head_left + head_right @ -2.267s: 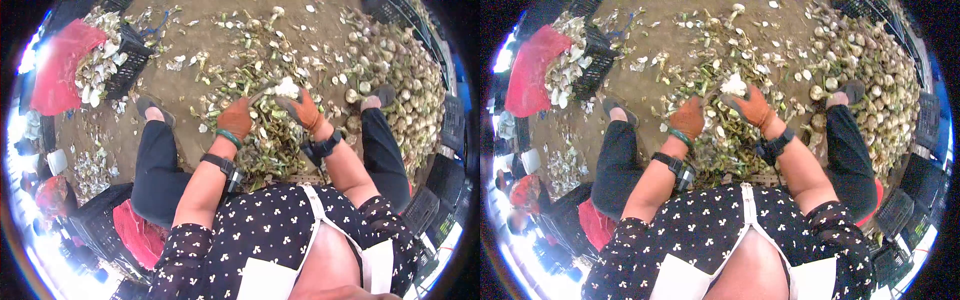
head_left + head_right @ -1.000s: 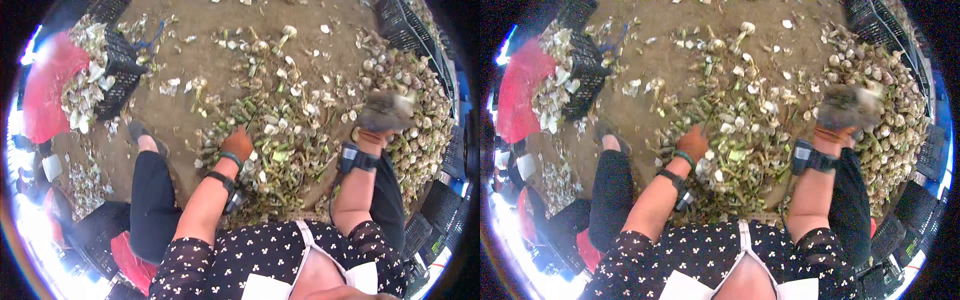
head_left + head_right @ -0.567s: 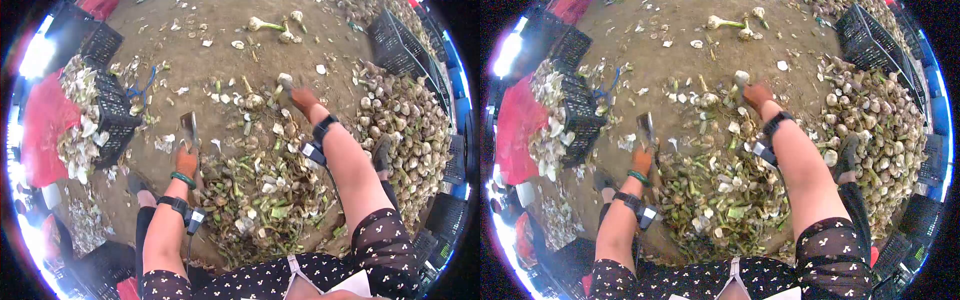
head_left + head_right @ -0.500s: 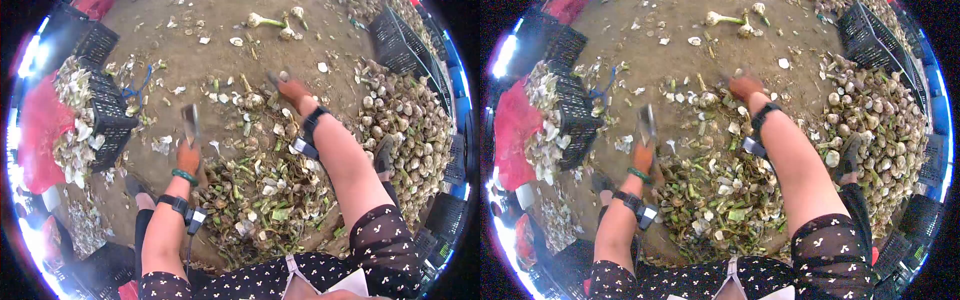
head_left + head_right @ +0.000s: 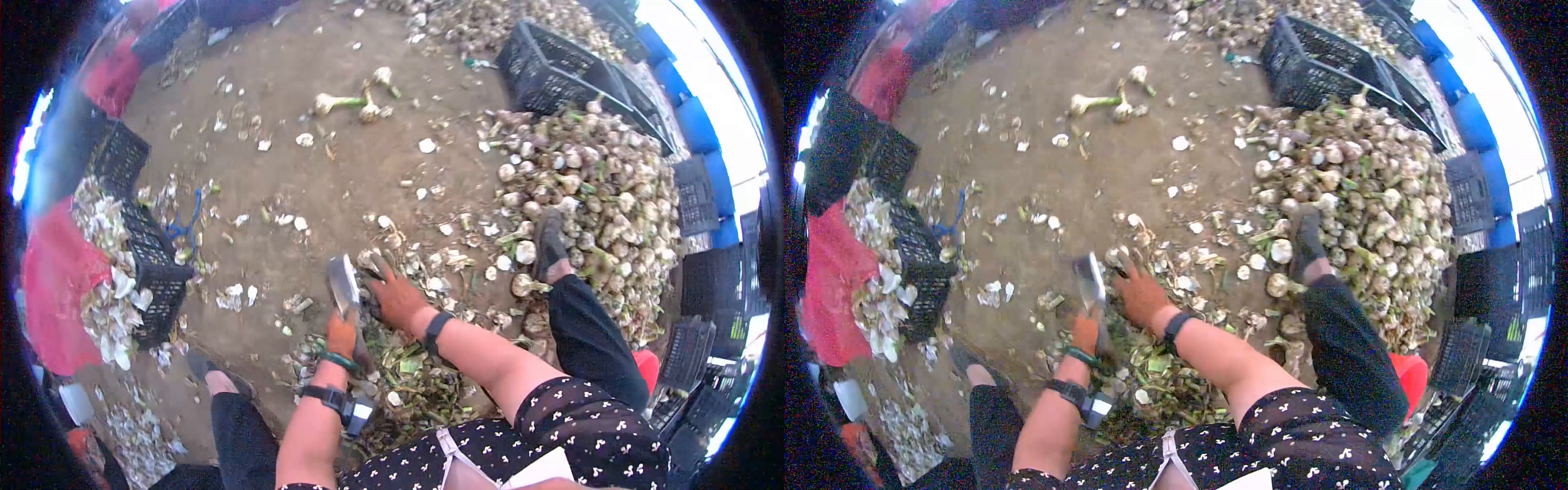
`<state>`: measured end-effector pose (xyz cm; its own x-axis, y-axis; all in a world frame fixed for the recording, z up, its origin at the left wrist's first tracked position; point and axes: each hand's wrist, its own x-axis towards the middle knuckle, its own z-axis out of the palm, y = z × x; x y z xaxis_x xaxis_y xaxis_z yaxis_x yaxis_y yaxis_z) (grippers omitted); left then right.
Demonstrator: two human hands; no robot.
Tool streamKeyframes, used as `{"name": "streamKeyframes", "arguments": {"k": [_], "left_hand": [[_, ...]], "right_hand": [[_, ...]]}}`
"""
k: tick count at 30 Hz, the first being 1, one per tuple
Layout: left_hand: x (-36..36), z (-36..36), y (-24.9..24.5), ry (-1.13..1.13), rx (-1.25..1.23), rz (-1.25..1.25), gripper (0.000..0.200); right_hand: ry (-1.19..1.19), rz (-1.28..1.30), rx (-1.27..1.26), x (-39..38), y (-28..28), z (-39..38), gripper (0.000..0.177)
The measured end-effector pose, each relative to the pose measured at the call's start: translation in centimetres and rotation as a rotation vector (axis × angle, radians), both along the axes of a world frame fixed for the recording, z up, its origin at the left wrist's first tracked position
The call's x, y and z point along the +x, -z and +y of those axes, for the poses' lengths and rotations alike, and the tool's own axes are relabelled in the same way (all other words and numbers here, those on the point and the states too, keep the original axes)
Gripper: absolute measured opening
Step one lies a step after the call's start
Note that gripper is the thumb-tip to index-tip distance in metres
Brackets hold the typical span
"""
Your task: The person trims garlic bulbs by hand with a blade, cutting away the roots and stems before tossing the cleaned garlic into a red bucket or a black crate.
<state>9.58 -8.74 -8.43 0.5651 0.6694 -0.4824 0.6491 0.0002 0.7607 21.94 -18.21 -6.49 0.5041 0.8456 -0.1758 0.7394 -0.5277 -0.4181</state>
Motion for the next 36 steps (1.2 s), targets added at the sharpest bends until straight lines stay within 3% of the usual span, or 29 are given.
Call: {"name": "streamKeyframes", "arguments": {"k": [3,5,6,8,9,10,11,12,14,16,17,18,20,22,24,25,26,27,30,31,32,33,35,36], "left_hand": [[-2.1,-1.3,-2.4,0.002,0.002,-0.099,0.036],[-3.7,-1.5,-5.6,-0.026,-0.058,-0.080,0.039],[-4.4,-1.3,-7.3,-0.060,-0.131,-0.050,0.042],[-6.5,0.6,-8.5,-0.015,-0.082,-0.006,0.040],[-8.1,1.2,-8.6,0.019,-0.058,0.054,0.037],[-9.7,0.9,-8.9,0.049,-0.039,0.118,0.034],[-8.7,-2.4,-15.5,-0.273,-0.449,-0.148,0.028],[-9.2,-3.0,-17.5,-0.269,-0.448,-0.139,0.028],[-10.6,-3.6,-19.4,-0.223,-0.337,-0.216,0.025],[-12.5,-2.2,-15.3,-0.271,-0.481,-0.225,0.022],[-13.3,-1.4,-11.3,-0.141,-0.429,-0.203,0.021],[-13.8,-2.0,-11.2,-0.011,-0.378,-0.176,0.021],[-12.1,-4.6,-13.3,0.206,0.232,-0.140,0.025],[-10.1,-7.4,-13.6,0.155,0.332,-0.026,0.030],[-9.7,-8.5,-13.4,0.298,0.727,-0.201,0.027],[-9.6,-8.6,-13.7,0.287,0.722,-0.176,0.027],[-9.5,-8.6,-14.2,0.371,0.901,-0.224,0.024],[-9.4,-8.7,-14.8,0.461,1.082,-0.277,0.020],[-9.0,-9.2,-16.2,0.601,1.188,-0.377,0.014],[-9.2,-9.5,-16.8,0.630,1.214,-0.409,0.011],[-9.3,-9.8,-17.1,0.627,1.213,-0.397,0.011],[-9.4,-10.0,-17.4,0.634,1.221,-0.437,0.010],[-9.7,-10.2,-17.1,0.618,1.220,-0.471,0.012],[-9.8,-10.3,-16.8,0.620,1.217,-0.461,0.012]], "right_hand": [[-0.001,0.003,0.028,-1.0,-2.3,-4.3,0.041],[0.337,0.297,0.074,-2.0,-4.3,-7.0,0.035],[0.345,0.290,0.093,-2.3,-4.4,-8.1,0.035],[0.646,0.397,0.326,-3.0,-2.6,-9.6,0.038],[0.595,0.783,0.639,-3.2,-2.1,-10.5,0.049],[0.657,0.970,0.595,-3.2,-4.9,-10.6,0.044],[0.648,1.102,0.588,-3.8,-9.3,-11.2,0.041],[0.631,1.233,0.580,-4.4,-12.3,-11.7,0.038],[0.265,1.182,0.645,-5.1,-12.9,-12.6,0.051],[0.250,1.009,0.627,-6.3,-14.7,-13.5,0.053],[0.281,1.032,0.661,-6.8,-14.5,-13.7,0.052],[0.174,0.793,0.570,-6.9,-14.5,-13.8,0.053],[0.425,0.650,0.410,-7.7,-15.4,-14.6,0.064],[0.324,0.126,0.372,-8.2,-11.7,-15.2,0.068],[0.351,0.723,0.552,-8.0,-9.2,-15.3,0.061],[0.365,0.785,0.566,-7.7,-8.0,-15.2,0.058],[0.381,0.843,0.582,-7.9,-6.7,-15.2,0.054],[0.309,0.744,0.582,-8.3,-9.0,-15.0,0.047],[0.105,0.807,0.458,-8.3,-10.9,-13.8,0.039],[-0.045,0.748,0.483,-7.9,-9.4,-13.4,0.032],[-0.238,0.400,0.563,-7.8,-7.8,-13.6,0.026],[-0.037,0.910,0.631,-8.3,-7.5,-13.2,0.024],[0.186,1.423,0.659,-8.7,-7.0,-13.1,0.021],[0.045,1.107,0.680,-9.0,-8.8,-13.1,0.022]]}}
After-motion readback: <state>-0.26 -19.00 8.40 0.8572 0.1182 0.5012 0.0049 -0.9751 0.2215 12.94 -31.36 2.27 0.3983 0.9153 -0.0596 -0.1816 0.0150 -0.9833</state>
